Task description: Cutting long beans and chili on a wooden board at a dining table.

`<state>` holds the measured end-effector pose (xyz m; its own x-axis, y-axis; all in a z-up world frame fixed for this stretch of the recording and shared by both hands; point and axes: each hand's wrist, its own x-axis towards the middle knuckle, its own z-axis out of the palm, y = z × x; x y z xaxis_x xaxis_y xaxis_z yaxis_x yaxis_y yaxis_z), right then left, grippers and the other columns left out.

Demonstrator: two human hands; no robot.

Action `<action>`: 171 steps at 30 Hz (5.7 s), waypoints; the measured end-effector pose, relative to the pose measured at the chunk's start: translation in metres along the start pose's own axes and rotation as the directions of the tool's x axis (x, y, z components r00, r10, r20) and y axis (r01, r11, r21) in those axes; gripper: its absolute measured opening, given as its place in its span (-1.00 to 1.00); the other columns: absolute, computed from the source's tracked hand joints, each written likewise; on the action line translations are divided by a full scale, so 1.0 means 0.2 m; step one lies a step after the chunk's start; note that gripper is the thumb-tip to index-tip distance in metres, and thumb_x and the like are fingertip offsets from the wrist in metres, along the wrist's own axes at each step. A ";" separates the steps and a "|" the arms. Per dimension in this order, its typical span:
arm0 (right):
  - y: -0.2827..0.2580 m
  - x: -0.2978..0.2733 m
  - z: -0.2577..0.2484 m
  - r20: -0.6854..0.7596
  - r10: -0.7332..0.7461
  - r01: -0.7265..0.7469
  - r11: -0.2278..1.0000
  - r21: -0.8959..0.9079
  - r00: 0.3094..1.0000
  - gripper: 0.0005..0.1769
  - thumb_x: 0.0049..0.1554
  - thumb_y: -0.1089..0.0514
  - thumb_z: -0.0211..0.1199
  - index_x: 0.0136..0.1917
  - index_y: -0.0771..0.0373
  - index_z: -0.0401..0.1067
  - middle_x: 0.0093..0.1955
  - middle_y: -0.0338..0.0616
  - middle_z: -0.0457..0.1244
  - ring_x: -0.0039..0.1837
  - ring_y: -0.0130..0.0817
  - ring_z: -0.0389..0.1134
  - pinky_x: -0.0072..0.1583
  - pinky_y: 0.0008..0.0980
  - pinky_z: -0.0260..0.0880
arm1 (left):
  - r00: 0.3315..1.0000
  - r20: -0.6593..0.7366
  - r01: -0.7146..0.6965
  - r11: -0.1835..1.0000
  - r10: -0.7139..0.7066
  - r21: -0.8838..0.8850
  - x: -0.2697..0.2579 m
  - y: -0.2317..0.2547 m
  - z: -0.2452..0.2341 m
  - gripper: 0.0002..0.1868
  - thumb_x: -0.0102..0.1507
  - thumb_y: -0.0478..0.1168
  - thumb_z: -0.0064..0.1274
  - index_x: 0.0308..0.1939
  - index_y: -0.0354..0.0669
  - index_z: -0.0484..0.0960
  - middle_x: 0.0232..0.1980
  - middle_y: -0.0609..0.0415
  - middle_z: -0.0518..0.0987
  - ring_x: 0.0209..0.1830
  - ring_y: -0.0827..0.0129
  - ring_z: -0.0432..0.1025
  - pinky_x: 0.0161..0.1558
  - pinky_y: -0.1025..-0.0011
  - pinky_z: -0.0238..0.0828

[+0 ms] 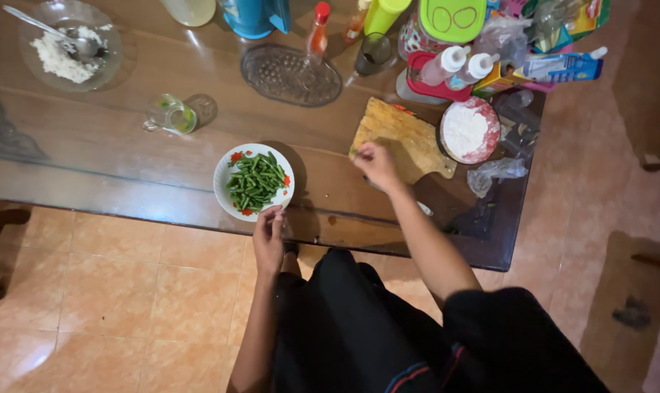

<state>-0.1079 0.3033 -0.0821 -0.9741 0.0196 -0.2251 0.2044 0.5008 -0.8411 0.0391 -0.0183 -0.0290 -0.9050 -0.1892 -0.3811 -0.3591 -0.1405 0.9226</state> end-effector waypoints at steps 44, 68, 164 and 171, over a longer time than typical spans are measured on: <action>0.04 -0.79 0.01 -0.308 0.189 -0.216 0.975 -0.056 0.932 -0.73 0.21 0.02 0.31 0.14 0.12 0.44 -0.07 -0.09 0.37 -0.03 -0.23 0.42 -0.02 -0.18 0.40 | 0.993 -0.005 0.117 0.993 -0.118 -0.031 0.40 -0.32 -0.27 -0.45 0.31 -0.29 0.04 0.37 -0.34 0.30 0.16 -0.07 0.54 0.00 0.21 0.45 0.01 0.23 0.39; 0.43 -1.32 -0.27 -0.570 0.128 -0.197 0.979 -0.059 0.812 -0.61 0.32 0.00 0.12 0.24 0.37 0.35 0.17 0.20 0.26 0.21 0.12 0.32 0.24 -0.06 0.32 | 0.592 0.804 -0.797 -0.113 0.048 0.593 0.29 -0.06 1.21 -0.08 0.27 0.40 -0.18 0.56 -0.04 0.12 0.60 -0.12 0.12 0.62 -0.01 -0.05 0.49 -0.08 -0.13; 0.23 -1.20 -0.28 -0.189 0.348 -0.258 0.888 0.380 0.918 -0.79 0.28 0.04 0.25 -0.09 0.22 0.41 -0.43 -0.37 0.17 -0.37 -0.64 0.17 -0.29 -0.53 0.16 | 0.577 0.761 -0.816 0.184 0.296 0.548 0.31 0.07 1.05 -0.74 0.14 -0.23 0.10 -0.17 0.32 0.70 0.38 -0.05 0.36 0.45 -0.07 0.18 0.36 -0.10 0.04; 0.31 -1.18 -0.31 -0.107 0.402 -0.330 0.854 0.402 0.909 -0.77 0.27 0.04 0.21 -0.16 0.17 0.32 -0.44 -0.40 0.16 -0.40 -0.64 0.10 -0.33 -0.52 0.07 | 0.988 0.072 -0.135 0.555 0.133 0.821 0.00 -0.08 1.01 -0.66 0.38 0.01 0.06 0.20 0.11 0.52 0.21 0.01 0.46 0.26 0.07 0.33 0.32 -0.14 0.09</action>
<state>0.1282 0.3829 -0.0515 -0.8139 0.3117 -0.4903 0.5351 0.0731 -0.8416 -0.0003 0.1799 -0.0324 -0.9588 -0.1353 -0.2496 -0.2645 0.7454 0.6120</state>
